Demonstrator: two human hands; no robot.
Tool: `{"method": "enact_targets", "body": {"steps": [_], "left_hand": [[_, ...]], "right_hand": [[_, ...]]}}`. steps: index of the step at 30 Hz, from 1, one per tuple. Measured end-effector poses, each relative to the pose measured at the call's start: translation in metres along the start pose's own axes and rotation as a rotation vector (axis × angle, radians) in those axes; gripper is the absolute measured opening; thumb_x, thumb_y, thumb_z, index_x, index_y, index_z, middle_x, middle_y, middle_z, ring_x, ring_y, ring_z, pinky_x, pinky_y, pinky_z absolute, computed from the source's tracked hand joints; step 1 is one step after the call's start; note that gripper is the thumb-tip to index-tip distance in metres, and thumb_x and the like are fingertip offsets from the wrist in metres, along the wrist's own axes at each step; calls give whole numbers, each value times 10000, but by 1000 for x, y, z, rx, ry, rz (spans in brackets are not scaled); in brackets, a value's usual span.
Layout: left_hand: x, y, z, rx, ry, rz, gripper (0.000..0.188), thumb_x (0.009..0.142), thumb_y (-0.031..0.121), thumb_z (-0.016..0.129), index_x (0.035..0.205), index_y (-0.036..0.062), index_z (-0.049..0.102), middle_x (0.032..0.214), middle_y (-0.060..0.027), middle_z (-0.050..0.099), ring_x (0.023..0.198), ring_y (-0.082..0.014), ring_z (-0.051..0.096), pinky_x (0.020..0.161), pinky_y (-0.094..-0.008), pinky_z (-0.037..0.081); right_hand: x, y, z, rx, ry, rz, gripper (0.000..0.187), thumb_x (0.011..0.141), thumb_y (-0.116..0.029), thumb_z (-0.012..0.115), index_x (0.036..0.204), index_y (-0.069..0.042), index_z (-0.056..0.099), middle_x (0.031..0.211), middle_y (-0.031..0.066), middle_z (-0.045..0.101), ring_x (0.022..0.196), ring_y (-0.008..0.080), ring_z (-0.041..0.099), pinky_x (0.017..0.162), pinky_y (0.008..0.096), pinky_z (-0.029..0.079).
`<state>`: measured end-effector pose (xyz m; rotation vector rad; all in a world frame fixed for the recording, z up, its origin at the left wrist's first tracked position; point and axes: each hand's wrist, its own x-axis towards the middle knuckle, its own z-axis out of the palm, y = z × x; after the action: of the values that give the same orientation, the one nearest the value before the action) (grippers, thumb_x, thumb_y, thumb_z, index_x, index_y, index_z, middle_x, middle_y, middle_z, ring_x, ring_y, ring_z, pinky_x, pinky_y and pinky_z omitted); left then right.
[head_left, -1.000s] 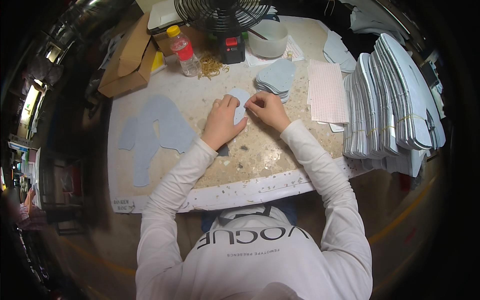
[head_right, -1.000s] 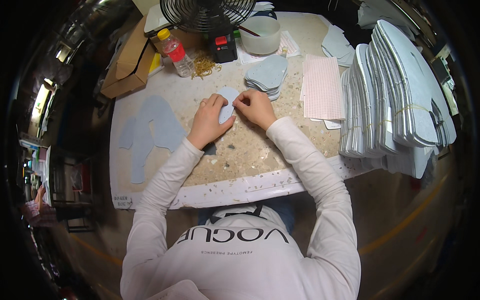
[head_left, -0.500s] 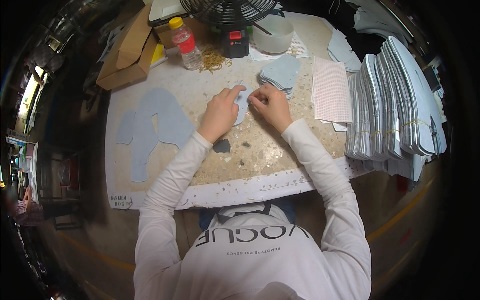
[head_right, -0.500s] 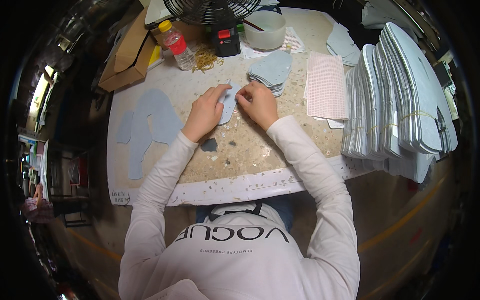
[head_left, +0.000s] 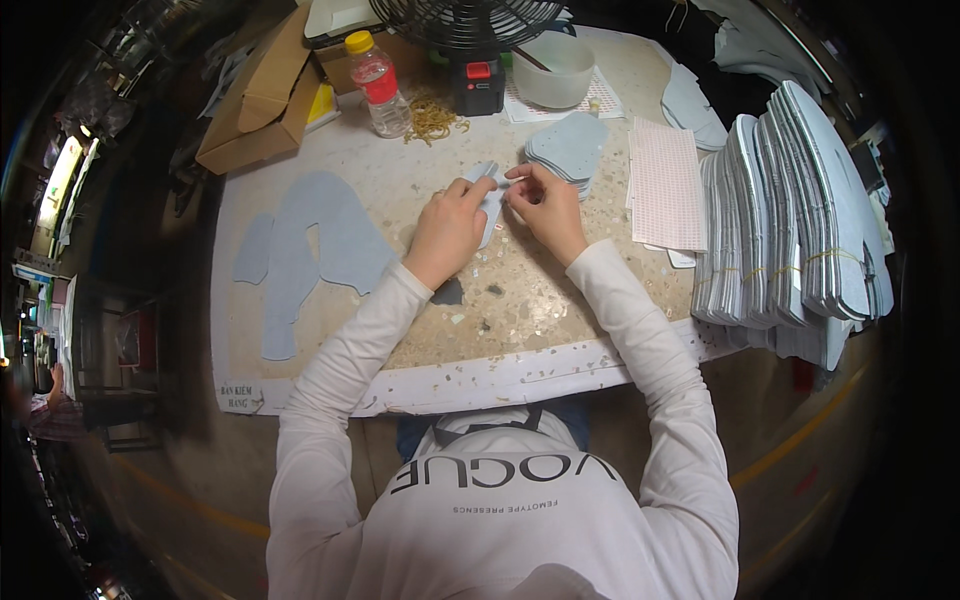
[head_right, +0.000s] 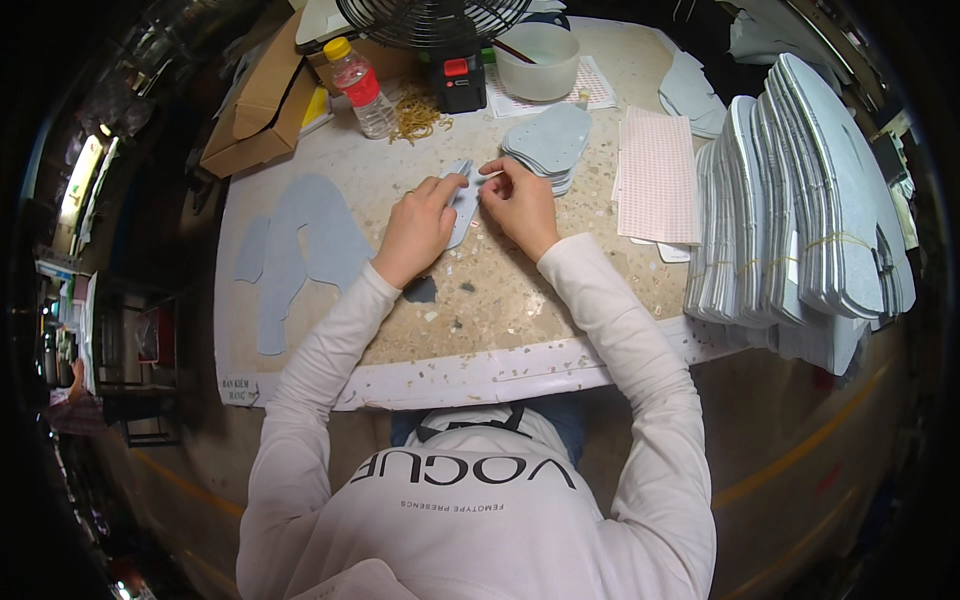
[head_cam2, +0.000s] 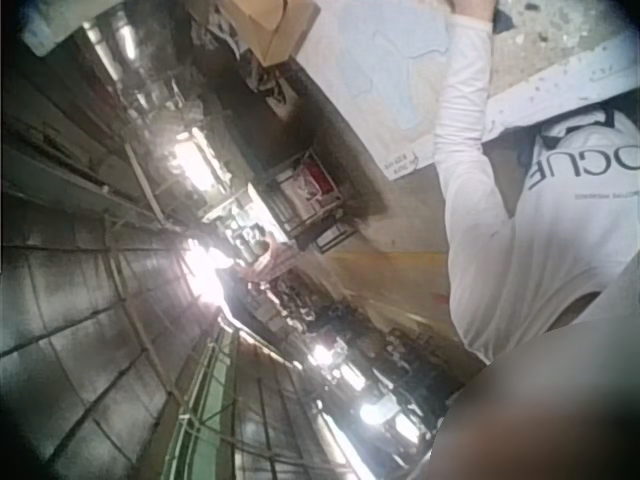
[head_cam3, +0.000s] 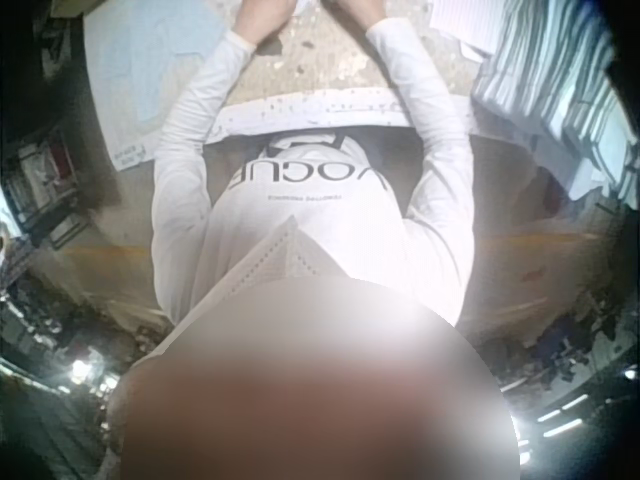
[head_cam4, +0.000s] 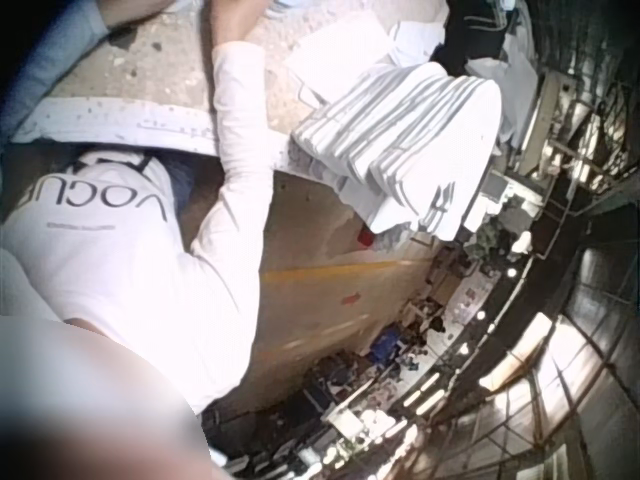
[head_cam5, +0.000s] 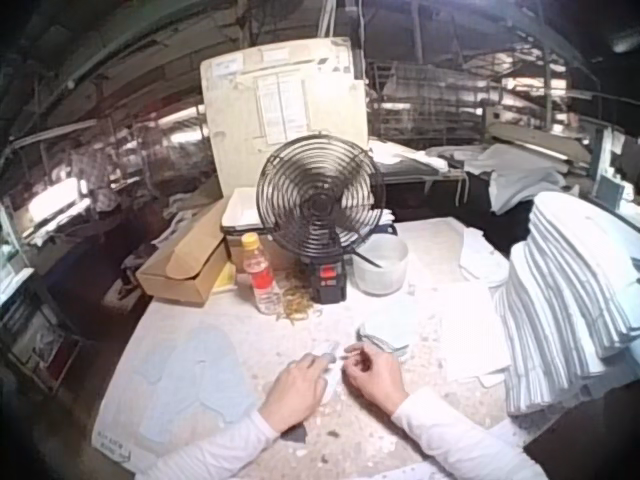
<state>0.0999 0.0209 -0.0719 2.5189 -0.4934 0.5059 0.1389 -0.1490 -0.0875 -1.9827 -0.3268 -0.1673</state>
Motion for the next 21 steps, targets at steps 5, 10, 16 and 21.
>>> {"method": "enact_targets", "body": {"steps": [5, 10, 16, 21], "left_hand": [[-4, 8, 2, 64, -1, 38, 276, 718, 125, 671, 962, 78, 550, 902, -129, 584, 758, -342, 604, 682, -422, 497], [-4, 10, 1, 46, 1, 18, 254, 713, 117, 670, 936, 80, 553, 912, -121, 581, 778, -343, 606, 695, -417, 498], [-1, 3, 1, -3, -41, -36, 301, 716, 116, 653, 1007, 80, 583, 945, -122, 593, 797, -344, 610, 716, -419, 503], [-8, 12, 4, 81, -7, 45, 297, 718, 108, 651, 1006, 69, 591, 980, -127, 592, 854, -337, 602, 735, -422, 505]], "right_hand": [[-8, -3, 5, -157, -13, -142, 295, 774, -63, 675, 1052, -100, 585, 775, 67, 668, 703, 183, 639, 604, 309, 507], [-4, -2, 3, -447, 125, -442, 234, 783, -84, 664, 1005, -117, 597, 769, 53, 649, 730, 230, 625, 592, 351, 501], [-2, 1, 7, 58, -1, 15, 244, 770, -58, 685, 995, -91, 596, 782, 49, 661, 701, 200, 644, 605, 309, 509], [-11, 0, 10, -494, 74, -442, 221, 756, -70, 673, 958, -119, 598, 751, 31, 645, 710, 203, 627, 585, 329, 500]]}}
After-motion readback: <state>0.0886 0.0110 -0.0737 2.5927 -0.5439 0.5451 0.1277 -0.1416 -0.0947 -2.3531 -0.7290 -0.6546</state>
